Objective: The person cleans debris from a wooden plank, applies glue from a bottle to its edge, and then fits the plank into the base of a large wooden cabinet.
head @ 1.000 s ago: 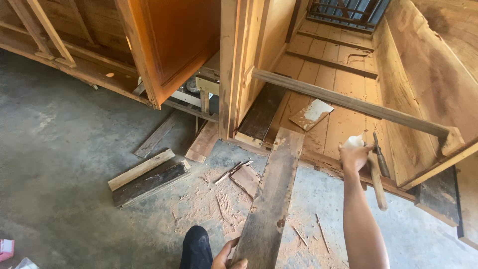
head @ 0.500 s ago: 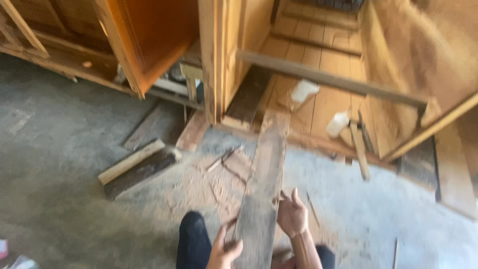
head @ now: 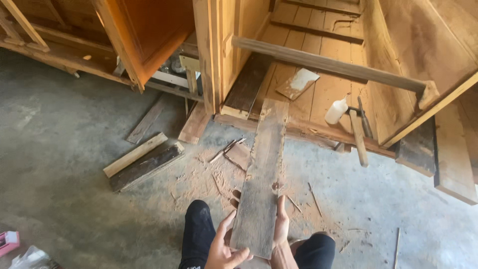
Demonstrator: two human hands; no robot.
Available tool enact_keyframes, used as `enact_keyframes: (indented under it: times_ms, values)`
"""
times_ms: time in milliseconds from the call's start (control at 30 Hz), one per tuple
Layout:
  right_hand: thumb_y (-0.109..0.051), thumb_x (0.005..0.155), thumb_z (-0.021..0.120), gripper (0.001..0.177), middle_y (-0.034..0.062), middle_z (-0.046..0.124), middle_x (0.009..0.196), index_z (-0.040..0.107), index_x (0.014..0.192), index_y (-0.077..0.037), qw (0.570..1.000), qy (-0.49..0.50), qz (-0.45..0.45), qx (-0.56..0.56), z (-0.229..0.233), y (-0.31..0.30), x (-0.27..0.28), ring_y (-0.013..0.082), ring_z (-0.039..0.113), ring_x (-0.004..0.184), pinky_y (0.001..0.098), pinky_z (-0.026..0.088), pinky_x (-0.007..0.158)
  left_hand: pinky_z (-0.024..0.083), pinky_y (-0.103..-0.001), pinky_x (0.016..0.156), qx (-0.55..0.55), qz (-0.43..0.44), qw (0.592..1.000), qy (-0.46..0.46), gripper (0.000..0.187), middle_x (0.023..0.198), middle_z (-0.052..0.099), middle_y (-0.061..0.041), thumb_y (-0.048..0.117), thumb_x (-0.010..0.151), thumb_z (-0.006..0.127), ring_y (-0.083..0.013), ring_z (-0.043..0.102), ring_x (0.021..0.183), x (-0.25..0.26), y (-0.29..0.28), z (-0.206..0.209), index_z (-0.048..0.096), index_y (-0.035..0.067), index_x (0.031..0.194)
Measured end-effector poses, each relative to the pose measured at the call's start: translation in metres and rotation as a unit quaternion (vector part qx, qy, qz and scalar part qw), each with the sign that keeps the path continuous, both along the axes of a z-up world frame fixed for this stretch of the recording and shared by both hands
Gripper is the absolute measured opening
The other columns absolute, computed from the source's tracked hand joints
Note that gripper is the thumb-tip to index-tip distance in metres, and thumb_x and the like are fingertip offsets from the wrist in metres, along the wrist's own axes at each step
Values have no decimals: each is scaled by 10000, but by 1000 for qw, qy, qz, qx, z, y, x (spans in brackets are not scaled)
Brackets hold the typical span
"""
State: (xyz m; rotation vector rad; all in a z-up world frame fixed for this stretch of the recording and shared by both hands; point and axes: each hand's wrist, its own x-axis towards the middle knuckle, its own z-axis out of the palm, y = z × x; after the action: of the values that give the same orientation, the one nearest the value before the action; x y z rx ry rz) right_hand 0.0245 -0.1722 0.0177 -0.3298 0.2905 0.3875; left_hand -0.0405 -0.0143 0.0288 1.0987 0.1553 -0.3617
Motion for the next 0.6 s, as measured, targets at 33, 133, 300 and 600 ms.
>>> enact_keyframes:
  times_ms: [33,133,300,600]
  values:
    - [-711,926,465,833,193,672,1199,624,1378,-29,994,54,-62,-66,-1,0,-2,385,643,1060,472,511,920,646,-315,665,-16,-13,997,-69,929,1534,573,-181,-16,809,769,-189,737,600,-2,0,-5,291,130,1591]
    - [-640,935,490,762,199,673,1214,609,1389,-39,988,56,-99,-104,-8,1,0,385,645,1043,503,524,897,699,-409,971,164,19,986,-22,909,1518,599,-105,363,751,836,-267,674,1342,-11,4,24,413,224,1543]
    - [-815,810,518,1120,207,483,1543,387,1541,24,989,-88,44,113,5,18,-4,337,538,1335,495,448,1093,703,-308,786,196,102,970,-98,748,1228,826,-141,297,685,939,-210,872,913,-14,5,-58,600,123,1328]
    - [-759,856,564,904,207,658,1199,551,1388,-29,991,-117,-2,66,-16,21,-1,352,652,1054,546,533,925,732,-386,801,336,29,925,-172,588,1295,637,-111,482,789,782,-218,745,1042,2,29,-25,614,131,1230]
